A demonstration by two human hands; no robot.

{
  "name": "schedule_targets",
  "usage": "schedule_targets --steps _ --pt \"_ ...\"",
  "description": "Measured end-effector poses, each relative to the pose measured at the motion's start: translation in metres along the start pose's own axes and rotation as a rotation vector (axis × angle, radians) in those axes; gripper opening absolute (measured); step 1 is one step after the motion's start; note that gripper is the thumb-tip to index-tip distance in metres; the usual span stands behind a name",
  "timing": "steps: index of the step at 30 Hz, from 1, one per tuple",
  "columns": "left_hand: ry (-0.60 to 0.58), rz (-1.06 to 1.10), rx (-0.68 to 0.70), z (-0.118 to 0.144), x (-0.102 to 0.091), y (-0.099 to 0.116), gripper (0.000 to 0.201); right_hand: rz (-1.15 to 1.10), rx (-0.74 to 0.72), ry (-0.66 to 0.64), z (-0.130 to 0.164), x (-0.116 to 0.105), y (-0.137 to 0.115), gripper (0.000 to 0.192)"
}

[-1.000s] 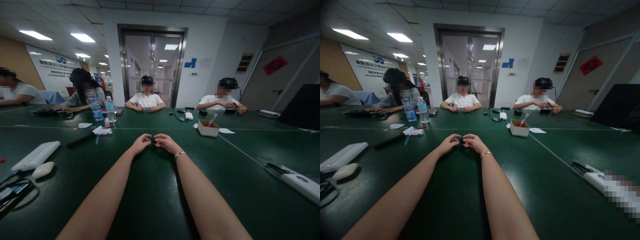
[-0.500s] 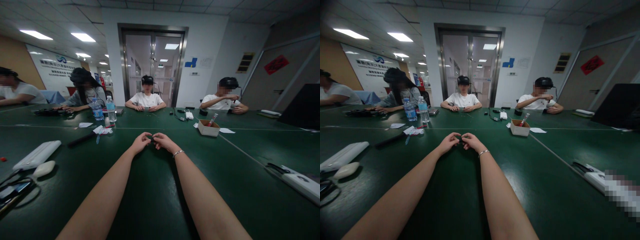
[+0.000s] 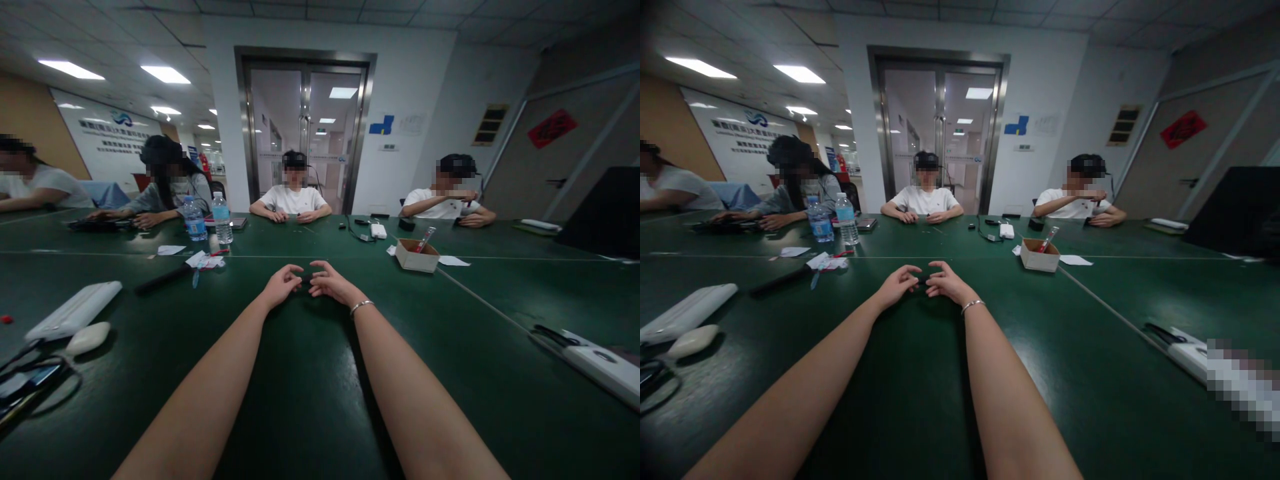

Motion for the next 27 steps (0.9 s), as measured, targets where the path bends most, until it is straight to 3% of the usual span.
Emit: schedule_targets --steps 3,6,7,9,11,14,16,17,21,24,27 --pt "-0.006 -0.009 -0.001 -0.0001 -0.0001 -0.0013 0.032 0.021 0.084 0.029 -0.0011 -0.0005 0.0020 0.020" --pt "-0.003 -0.028 -0.014 0.0000 -0.0010 -0.0024 0.031 0.078 0.108 0.014 -0.0017 -0.0008 0.0020 0.014" --pt "-0.002 -0.032 -0.018 0.0001 -0.0012 -0.0026 0.030 0.064 0.086 -0.010 -0.0008 -0.0009 0.0011 0.016" --pt "-0.001 -0.032 -0.023 0.0002 -0.0012 -0.0025 0.030 0.000 0.032 -0.064 0.0017 -0.0014 -0.0012 0.047" --pt "0.000 -0.024 -0.021 0.0001 -0.0007 -0.0021 0.030 -0.046 0.016 -0.081 0.0032 -0.0025 -0.0020 0.060" --pt "0.005 -0.024 -0.010 -0.0003 -0.0001 -0.0021 0.029 -0.007 0.079 -0.033 0.0021 -0.0037 0.0001 0.028" --pt "0.010 -0.029 -0.007 -0.0005 -0.0005 -0.0027 0.028 0.035 0.098 -0.037 0.0016 -0.0030 0.0005 0.017" --pt "0.012 -0.029 -0.010 -0.0005 -0.0008 -0.0031 0.028 0.042 0.084 -0.058 0.0020 -0.0021 -0.0004 0.019" --pt "0.014 -0.025 -0.022 -0.0005 -0.0014 -0.0033 0.028 0.003 0.022 -0.107 0.0058 0.0004 -0.0054 0.053" --pt "0.016 -0.027 -0.018 -0.0011 -0.0008 -0.0029 0.028 0.016 0.094 -0.033 0.0031 0.0007 -0.0039 0.030" --pt "0.025 -0.024 -0.011 -0.0014 -0.0004 -0.0027 0.027 0.046 0.152 -0.017 -0.0022 0.0017 -0.0004 0.038"
Point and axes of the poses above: each hand's wrist, its own z-axis away from the middle knuckle, its own x-axis out of the palm, y = z × x, the point moved 3 cm from there along -z, towards the middle knuckle, and after that the axes turned 15 degrees about -y, right-handed, at the moved point
